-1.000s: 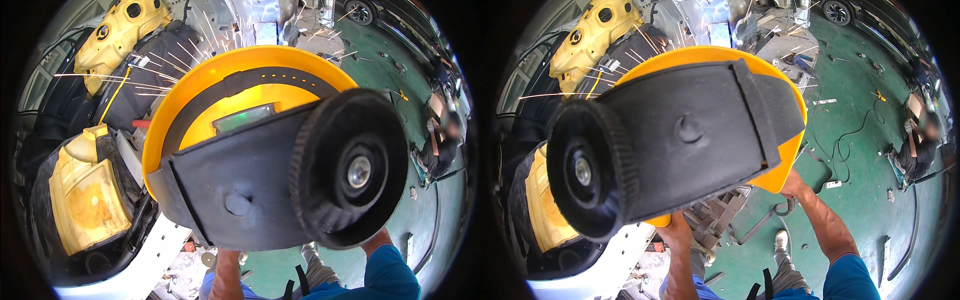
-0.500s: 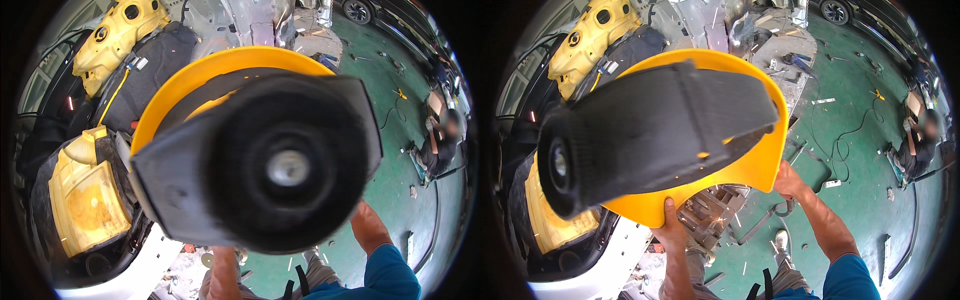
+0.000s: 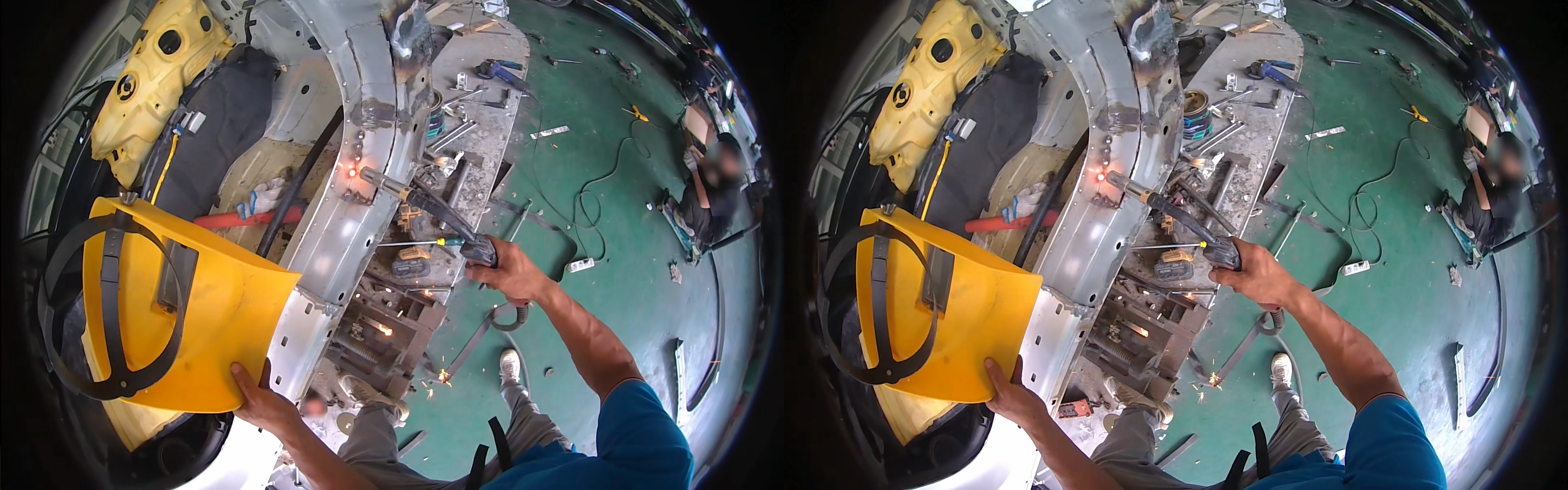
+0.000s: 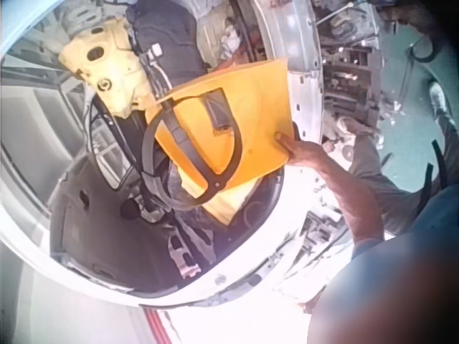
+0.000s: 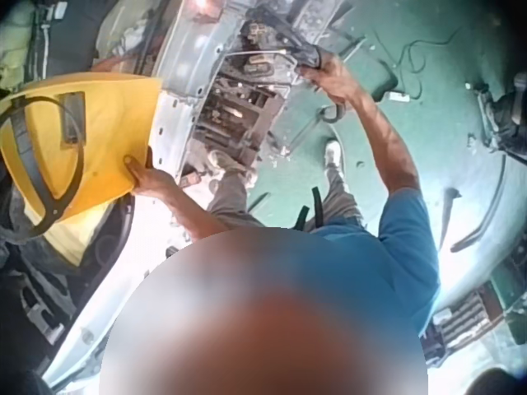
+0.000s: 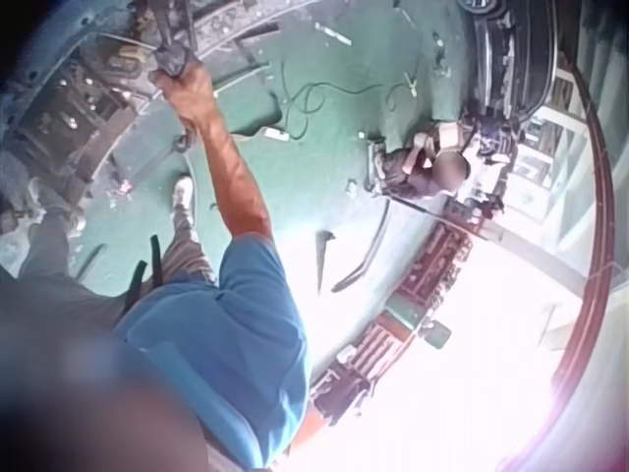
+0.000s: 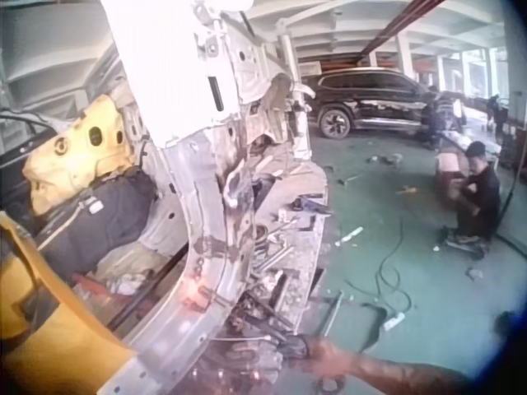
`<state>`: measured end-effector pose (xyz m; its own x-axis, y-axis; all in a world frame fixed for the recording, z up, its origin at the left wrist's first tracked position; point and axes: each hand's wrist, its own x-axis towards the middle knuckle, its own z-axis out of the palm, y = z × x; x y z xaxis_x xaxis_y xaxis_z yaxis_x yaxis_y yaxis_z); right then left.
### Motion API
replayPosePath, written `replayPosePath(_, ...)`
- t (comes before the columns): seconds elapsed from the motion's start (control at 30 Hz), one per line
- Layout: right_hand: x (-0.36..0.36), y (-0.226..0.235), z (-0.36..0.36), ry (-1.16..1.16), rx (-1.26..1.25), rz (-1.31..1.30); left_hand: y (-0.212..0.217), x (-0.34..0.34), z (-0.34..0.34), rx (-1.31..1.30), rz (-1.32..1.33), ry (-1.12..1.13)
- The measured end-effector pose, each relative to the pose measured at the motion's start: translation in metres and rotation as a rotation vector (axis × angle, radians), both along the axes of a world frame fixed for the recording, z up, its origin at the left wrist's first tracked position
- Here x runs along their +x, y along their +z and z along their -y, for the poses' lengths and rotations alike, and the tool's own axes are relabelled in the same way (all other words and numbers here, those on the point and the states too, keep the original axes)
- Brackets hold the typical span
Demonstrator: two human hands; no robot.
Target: The person welds a car frame section using a welding torch while holding a yellow welding mask. They repeatedly lower the mask to weld and raise it to inspect the work. The person also uses a hammer to strike the welded area and a chisel to clean the weld.
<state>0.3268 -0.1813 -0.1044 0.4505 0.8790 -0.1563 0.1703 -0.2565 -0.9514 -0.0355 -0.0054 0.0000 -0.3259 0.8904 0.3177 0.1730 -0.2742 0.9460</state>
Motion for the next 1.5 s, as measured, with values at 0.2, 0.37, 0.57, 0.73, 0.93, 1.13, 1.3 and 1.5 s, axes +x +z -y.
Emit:
replayPosePath(0.2, -0.001, 0.009, -0.006, 0.014, -0.034, 0.019, -0.004, -0.002, 0.0, 0.004, -0.015, 0.008)
replayPosePath(0.37, 0.0, 0.014, -0.007, 0.005, -0.057, 0.052, -0.002, 0.005, 0.002, -0.019, -0.039, -0.059)
replayPosePath(0.57, -0.002, 0.029, -0.012, 0.022, -0.077, 0.143, -0.004, 0.029, 0.018, -0.012, -0.043, -0.144)
replayPosePath(0.73, -0.012, 0.058, -0.009, 0.009, -0.094, 0.214, -0.019, 0.048, 0.036, -0.041, -0.066, -0.302)
replayPosePath(0.93, -0.011, 0.042, -0.001, 0.123, -0.357, 0.089, -0.039, 0.051, 0.049, 0.051, -0.307, -0.373)
replayPosePath(1.13, -0.018, 0.04, 0.006, -0.066, -0.261, -0.014, -0.039, 0.052, 0.05, 0.157, -0.469, -0.402)
replayPosePath(1.3, -0.02, 0.066, -0.004, 0.0, -0.23, 0.05, -0.033, 0.066, 0.049, 0.028, -0.019, -0.469)
replayPosePath(1.5, -0.018, 0.036, 0.022, -0.145, -0.057, -0.02, -0.012, 0.034, 0.026, -0.111, -0.041, -0.254)
